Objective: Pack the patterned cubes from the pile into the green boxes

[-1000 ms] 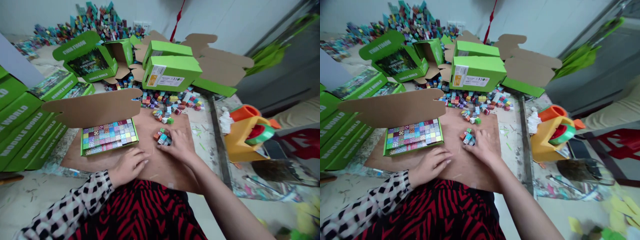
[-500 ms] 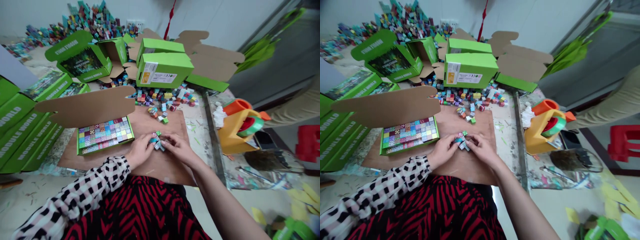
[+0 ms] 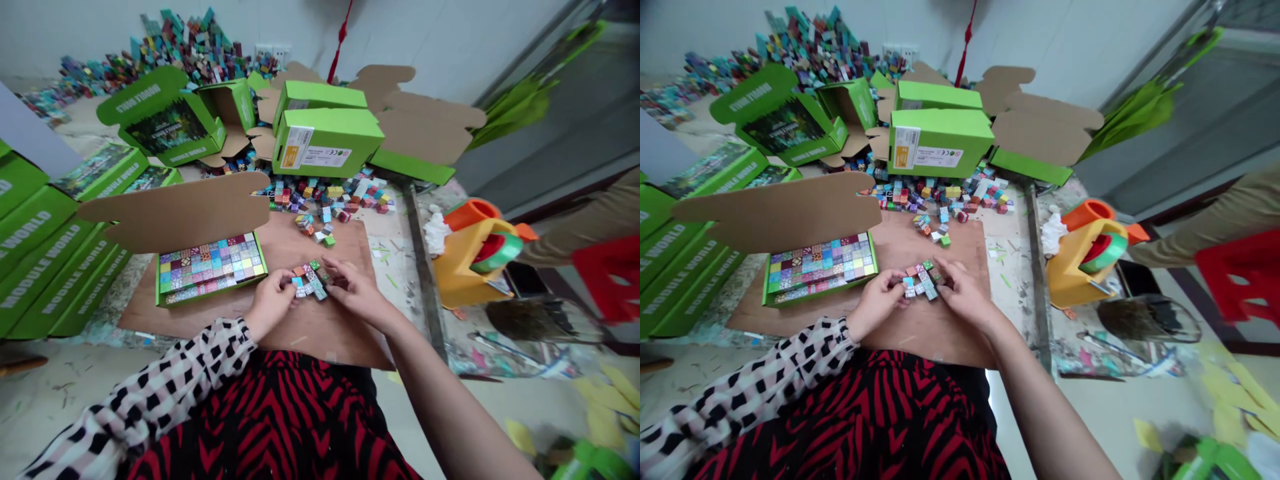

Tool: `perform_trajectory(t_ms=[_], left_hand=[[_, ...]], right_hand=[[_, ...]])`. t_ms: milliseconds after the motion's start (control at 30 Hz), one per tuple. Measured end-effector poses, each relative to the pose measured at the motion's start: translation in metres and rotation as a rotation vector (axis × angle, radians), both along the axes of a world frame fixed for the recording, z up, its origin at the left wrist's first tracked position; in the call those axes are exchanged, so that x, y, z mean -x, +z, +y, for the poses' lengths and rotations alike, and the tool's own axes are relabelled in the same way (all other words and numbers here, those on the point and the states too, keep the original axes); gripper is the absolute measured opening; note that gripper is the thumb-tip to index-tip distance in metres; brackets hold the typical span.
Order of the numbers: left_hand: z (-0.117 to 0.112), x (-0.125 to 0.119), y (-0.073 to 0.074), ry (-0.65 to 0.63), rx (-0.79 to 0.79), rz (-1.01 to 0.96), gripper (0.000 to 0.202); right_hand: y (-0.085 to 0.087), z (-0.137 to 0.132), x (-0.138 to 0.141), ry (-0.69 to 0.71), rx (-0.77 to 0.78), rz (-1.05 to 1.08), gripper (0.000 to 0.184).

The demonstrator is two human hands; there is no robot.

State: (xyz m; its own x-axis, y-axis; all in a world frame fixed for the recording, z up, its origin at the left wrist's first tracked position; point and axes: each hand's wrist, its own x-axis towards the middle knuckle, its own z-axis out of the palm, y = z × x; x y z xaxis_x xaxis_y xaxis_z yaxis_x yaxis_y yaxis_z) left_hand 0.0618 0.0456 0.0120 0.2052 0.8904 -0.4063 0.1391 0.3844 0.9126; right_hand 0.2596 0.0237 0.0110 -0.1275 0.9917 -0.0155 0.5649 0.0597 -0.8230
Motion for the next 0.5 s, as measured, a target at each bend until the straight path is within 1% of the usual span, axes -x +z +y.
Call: perform_trajectory(t_ms=[133,300,400,500], left_hand=[[0.0022,-0.0048,-0.0015,0.044,0.045,0.000,0.013],[0.0033,-0.0084,-0.0051,0.077,0.082,-0.015,0.011],[0.0029,-0.0082,-0.0062,0.084,0.090,-0.043,0.012],[0.0018,-0.0064,-0.0064,0.092,0.078,-0.064,0.017]], right_hand=[[-0.0015,-0.0010,0.0012,-0.017,0.012,0.030,0.051],[-0.0076,-0.0005,0.0021,-0.031,-0.034,-0.029,0.045],[-0.0066,-0.0016,0.0013,-0.033,-0.082,-0.093,0.047],[-0.0034,-0.0006,0.0006,-0.018,-0.126,-0.170,0.057]])
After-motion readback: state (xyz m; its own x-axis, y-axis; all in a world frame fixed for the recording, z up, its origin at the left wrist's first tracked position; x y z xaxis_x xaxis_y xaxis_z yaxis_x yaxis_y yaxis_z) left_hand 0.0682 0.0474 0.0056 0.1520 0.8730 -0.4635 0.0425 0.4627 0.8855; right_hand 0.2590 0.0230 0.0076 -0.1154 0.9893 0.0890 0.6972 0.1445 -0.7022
